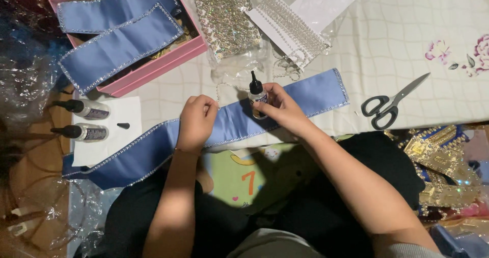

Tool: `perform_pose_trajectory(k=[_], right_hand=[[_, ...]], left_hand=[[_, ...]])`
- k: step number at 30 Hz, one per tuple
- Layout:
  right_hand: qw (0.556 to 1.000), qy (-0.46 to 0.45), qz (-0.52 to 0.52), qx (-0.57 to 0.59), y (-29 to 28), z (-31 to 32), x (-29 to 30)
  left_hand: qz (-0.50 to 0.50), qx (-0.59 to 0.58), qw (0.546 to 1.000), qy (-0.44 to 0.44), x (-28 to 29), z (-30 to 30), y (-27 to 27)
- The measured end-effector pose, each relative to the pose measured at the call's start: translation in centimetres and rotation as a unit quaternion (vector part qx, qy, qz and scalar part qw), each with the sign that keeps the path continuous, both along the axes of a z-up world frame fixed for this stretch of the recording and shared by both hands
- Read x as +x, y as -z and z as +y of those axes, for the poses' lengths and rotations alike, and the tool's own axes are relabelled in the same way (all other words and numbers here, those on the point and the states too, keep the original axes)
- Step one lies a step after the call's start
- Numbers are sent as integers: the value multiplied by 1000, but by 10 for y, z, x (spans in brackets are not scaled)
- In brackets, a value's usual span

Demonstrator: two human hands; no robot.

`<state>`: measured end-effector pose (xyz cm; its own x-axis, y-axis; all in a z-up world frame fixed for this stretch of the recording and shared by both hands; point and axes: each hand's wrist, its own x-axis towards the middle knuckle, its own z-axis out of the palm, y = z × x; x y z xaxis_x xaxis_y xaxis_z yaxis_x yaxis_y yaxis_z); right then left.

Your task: The person applies glue to a blue ribbon and presses it onto a surface to secure it.

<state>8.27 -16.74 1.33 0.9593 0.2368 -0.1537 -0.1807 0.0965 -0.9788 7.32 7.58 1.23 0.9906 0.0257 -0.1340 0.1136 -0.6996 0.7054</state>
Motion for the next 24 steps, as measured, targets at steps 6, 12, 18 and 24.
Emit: perform_pose_trajectory(k=[6, 12, 18, 24], right_hand=[[1000, -15, -11, 5, 23, 0, 5], [996, 3, 46, 77, 17, -10, 10], [973, -20, 140, 181, -23, -7, 15], [992, -17, 20, 126, -23, -5, 25]], left_hand=[[-9, 7, 1000, 7, 2, 1, 8], [-12, 17, 1000, 8, 2, 1, 6], [-21, 7, 1000, 10, 1, 4, 15], [-10, -7, 1000, 5, -1, 2, 2]])
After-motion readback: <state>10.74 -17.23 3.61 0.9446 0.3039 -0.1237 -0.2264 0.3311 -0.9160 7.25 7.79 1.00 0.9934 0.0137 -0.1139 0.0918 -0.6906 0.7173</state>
